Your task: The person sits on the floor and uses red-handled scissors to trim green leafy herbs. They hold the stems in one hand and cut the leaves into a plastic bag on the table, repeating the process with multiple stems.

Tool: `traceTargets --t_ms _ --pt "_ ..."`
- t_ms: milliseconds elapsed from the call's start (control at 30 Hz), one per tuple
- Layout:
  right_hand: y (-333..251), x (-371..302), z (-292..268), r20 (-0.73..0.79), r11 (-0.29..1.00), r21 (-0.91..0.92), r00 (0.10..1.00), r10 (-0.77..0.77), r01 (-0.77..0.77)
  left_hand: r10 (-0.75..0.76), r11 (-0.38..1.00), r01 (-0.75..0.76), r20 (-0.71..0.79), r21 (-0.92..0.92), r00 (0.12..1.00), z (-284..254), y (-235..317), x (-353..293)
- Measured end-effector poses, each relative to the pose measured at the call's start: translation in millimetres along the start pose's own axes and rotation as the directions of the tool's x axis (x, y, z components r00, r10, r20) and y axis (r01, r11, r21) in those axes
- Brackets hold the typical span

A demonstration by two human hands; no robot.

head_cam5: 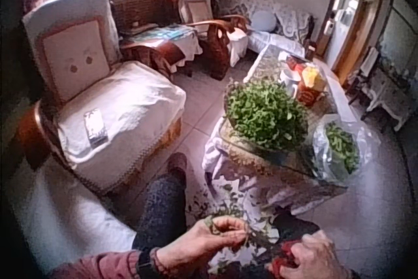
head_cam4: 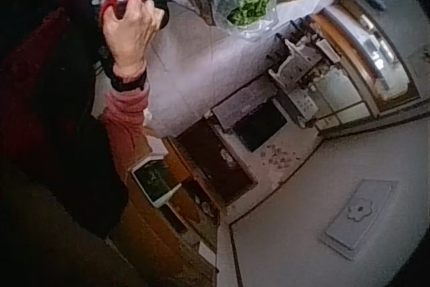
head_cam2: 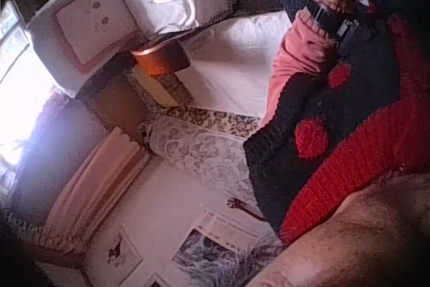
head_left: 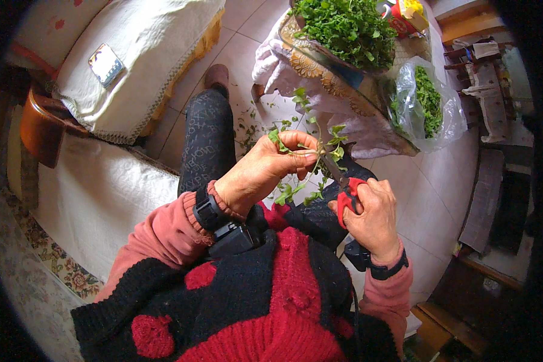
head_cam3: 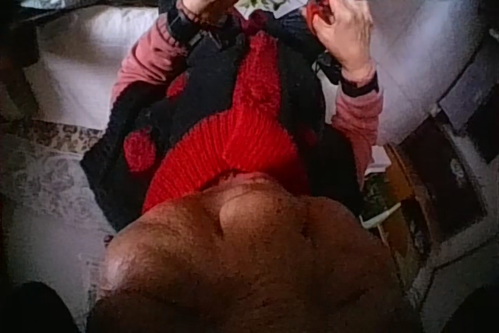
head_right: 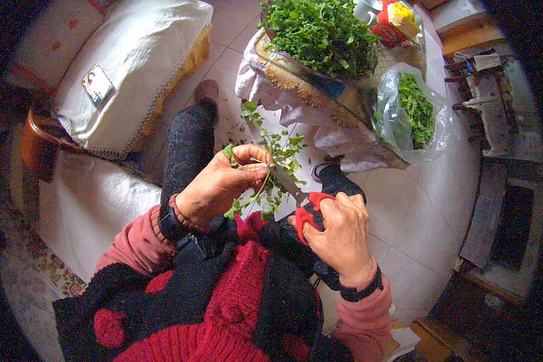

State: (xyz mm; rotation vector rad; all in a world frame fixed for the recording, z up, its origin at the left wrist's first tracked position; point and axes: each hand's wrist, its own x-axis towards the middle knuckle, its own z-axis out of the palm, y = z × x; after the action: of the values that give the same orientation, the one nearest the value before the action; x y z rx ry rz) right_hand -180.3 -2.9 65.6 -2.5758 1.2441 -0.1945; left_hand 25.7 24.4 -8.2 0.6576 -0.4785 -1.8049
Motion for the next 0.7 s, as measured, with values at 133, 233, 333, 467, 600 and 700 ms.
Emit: traceTargets --t_ms 133,233,333,467,600,700 --pt "1 -1 -1 0.027 1.0 -0.005 0.999 -0.023 0.023 0.017 0.999 -0.016 -0.006 0.045 1.0 0 1 0" --pt "3 -3 -1 0.026 0.999 0.002 0.999 -0.044 0.044 0.036 0.993 -0.035 -0.008 0.114 0.999 0 3 -1" --pt "6 -6 3 0.018 0.998 0.028 0.998 -0.063 0.063 0.043 0.985 -0.042 -0.002 0.167 0.999 0 6 -1" --pt "9 -11 10 0.003 0.996 0.048 0.997 -0.071 0.07 0.011 0.982 -0.007 -0.02 0.19 1.0 1 7 -1" --pt "5 -17 17 0.052 0.97 0.24 0.998 0.017 -0.029 -0.051 0.996 0.051 -0.004 0.071 0.999 1 4 0" --pt "3 -19 20 0.158 0.896 0.422 0.984 0.082 -0.143 -0.059 0.993 0.055 0.032 0.103 0.998 -1 3 3"
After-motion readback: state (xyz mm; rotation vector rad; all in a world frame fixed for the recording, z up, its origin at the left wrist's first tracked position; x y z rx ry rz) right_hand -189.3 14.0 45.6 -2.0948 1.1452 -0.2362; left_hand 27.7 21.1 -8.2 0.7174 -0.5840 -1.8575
